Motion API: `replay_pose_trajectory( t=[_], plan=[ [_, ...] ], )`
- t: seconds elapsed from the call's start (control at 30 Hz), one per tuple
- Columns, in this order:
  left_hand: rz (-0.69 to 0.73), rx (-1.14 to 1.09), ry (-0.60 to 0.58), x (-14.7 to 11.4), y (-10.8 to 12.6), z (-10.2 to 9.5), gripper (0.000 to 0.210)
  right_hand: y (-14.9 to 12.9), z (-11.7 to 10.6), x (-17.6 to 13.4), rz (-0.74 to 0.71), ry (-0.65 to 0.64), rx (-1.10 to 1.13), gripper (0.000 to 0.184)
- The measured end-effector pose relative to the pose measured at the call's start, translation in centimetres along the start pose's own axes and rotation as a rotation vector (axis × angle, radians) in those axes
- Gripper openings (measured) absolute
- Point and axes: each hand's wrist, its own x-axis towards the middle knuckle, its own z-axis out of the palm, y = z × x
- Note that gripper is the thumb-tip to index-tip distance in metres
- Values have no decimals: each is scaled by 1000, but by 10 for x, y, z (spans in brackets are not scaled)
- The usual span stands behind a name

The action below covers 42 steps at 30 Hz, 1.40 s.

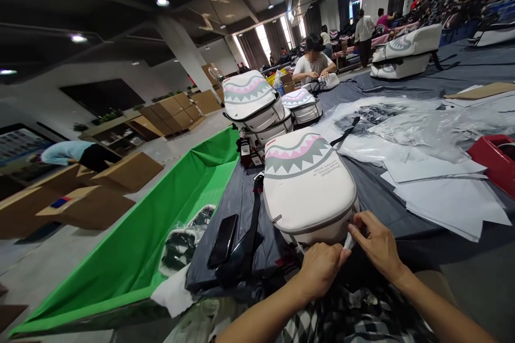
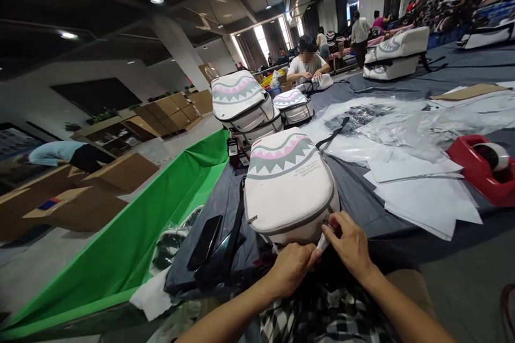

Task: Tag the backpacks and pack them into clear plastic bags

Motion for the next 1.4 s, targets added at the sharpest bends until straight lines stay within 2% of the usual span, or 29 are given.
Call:
replay_pose_trajectory(
  t=[0.1, 0.27, 0.33, 0.47, 0.6, 0.7, 0.83, 0.97, 1.07, 1.17, 1.2, 1.23, 1.33, 1.37, 1.4],
  plan=[
    [-121, 11, -29, 3, 4, 3, 41, 2, 1, -2, 91, 34, 78, 37],
    [-138, -86, 10, 4, 4, 7, 35, 11, 11, -20, 584, 89, 559, 50],
    [-134, -87, 27, 4, 2, 9, 36, 11, 17, -24, 673, 106, 677, 54],
    [-159, -25, 60, 4, 1, 15, 31, 8, 23, -18, 615, 80, 630, 55],
    [-209, 76, 123, 6, 3, 23, 27, 10, 35, -7, 537, 224, 514, 56],
    [-210, 140, 157, 8, 3, 27, 27, 15, 48, -4, 535, 273, 486, 56],
    [-172, 186, 225, 11, 1, 33, 26, 22, 54, -4, 472, 306, 392, 56],
    [-97, 247, 344, 13, -6, 44, 27, 34, 53, -2, 396, 268, 304, 56],
    [16, 273, 494, 14, -13, 54, 30, 42, 41, -3, 323, 229, 244, 50],
    [153, 258, 690, 17, -17, 62, 34, 39, 19, -6, 228, 243, 183, 37],
    [201, 252, 739, 18, -18, 64, 34, 36, 10, -5, 128, 196, 156, 31],
    [255, 253, 777, 18, -19, 64, 33, 32, 3, -3, -31, 98, 115, 26],
    [474, 329, 805, 14, -31, 58, 25, 21, -12, 8, -652, -315, -108, 25],
    [536, 380, 797, 10, -39, 55, 21, 19, -15, 13, -793, -404, -189, 28],
    [568, 429, 794, 5, -50, 53, 18, 18, -16, 18, -865, -444, -248, 30]
  ],
)
